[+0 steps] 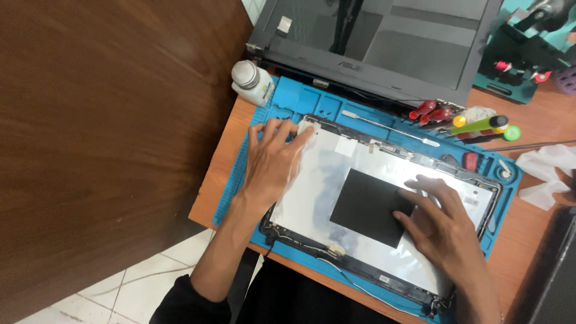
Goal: The person wipes the inside of a laptop lid with a cloth and connects a ribbon cable to a replacement display panel before placing it into the frame.
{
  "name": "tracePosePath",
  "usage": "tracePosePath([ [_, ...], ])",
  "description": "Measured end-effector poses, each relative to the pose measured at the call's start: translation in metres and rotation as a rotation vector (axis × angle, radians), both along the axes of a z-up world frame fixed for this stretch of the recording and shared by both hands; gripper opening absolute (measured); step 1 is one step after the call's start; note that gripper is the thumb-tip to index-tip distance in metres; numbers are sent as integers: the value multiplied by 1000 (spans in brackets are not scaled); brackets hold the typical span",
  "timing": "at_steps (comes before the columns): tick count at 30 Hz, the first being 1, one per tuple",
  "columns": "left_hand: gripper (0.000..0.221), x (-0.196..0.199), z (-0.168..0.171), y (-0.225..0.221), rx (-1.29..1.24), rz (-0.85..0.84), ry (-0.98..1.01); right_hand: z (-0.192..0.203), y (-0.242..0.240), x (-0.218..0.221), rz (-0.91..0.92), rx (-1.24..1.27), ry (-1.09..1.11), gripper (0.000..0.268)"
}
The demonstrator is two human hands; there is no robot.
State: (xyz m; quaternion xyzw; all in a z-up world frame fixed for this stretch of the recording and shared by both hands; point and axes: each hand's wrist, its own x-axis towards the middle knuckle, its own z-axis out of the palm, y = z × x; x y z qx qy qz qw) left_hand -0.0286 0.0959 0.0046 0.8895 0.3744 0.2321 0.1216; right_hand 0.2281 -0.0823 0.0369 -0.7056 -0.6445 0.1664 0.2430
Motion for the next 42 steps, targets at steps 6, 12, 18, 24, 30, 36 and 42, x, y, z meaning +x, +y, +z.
tracePosePath([
  [6,46,-34,2,-30,-86,-110,108,0,-1,-2,-16,25,2,52],
  [12,48,-69,-1,-67,-119,-151,167,-1,-3,-4,-37,7,13,52],
  [18,46,-91,5,-87,-330,-166,105,1,-4,-4,-40,5,6,53],
  [24,35,-85,-1,-85,-288,-222,61,1,-4,-5,-37,-12,-6,51],
  [30,33,-85,-1,-76,-255,-276,69,1,-5,-5,-36,-6,-19,52],
  [36,35,-92,5,-79,-301,-226,61,0,-4,-5,-48,-29,-25,53],
  [42,31,-94,1,-84,-338,-198,22,4,-3,-7,-26,4,1,50],
])
